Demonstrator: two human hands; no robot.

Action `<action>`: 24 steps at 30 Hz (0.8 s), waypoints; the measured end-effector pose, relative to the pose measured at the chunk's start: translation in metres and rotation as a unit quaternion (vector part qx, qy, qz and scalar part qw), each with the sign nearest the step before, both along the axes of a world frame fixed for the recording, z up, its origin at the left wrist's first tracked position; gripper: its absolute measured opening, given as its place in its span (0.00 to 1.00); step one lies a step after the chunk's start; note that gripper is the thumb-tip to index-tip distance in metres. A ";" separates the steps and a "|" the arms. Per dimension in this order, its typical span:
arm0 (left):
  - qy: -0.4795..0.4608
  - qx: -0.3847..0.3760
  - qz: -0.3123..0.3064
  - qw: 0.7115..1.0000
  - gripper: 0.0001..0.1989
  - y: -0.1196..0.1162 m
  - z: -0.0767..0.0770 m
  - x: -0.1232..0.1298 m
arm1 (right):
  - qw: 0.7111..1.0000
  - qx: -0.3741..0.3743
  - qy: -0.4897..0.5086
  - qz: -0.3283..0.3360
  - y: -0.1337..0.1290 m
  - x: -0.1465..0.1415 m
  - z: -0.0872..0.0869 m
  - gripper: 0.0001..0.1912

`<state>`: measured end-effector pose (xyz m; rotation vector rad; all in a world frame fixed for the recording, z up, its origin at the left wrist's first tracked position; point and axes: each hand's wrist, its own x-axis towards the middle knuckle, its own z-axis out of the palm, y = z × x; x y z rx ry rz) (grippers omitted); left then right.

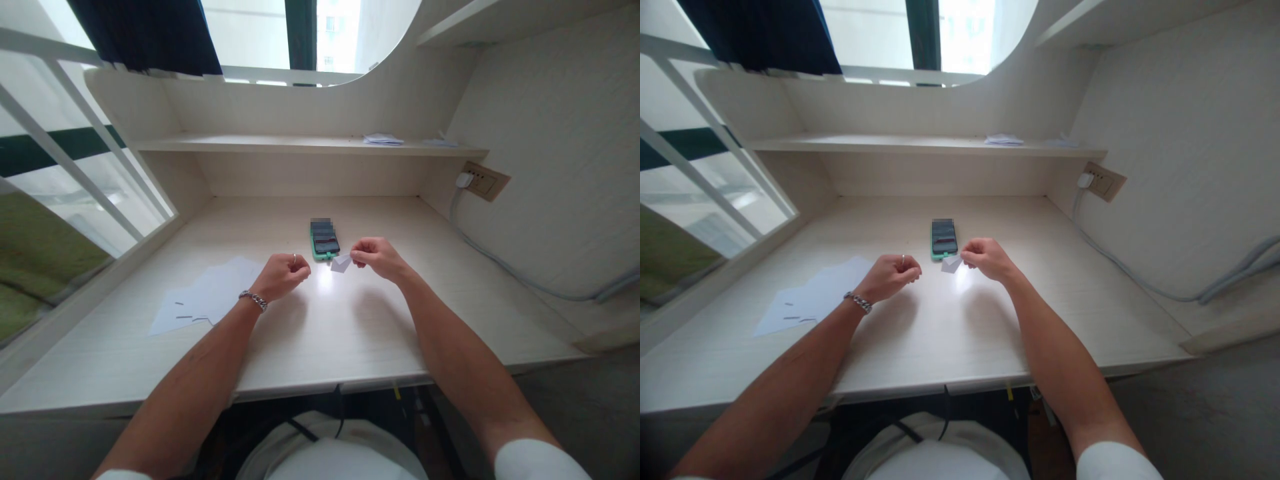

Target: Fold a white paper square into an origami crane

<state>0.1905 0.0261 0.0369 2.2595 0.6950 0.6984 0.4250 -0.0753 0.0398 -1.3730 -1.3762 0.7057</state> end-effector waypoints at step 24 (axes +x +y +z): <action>0.000 -0.090 -0.031 0.995 0.08 -0.002 -0.006 0.006 | 0.998 -0.038 0.032 0.032 -0.001 -0.005 0.000 0.09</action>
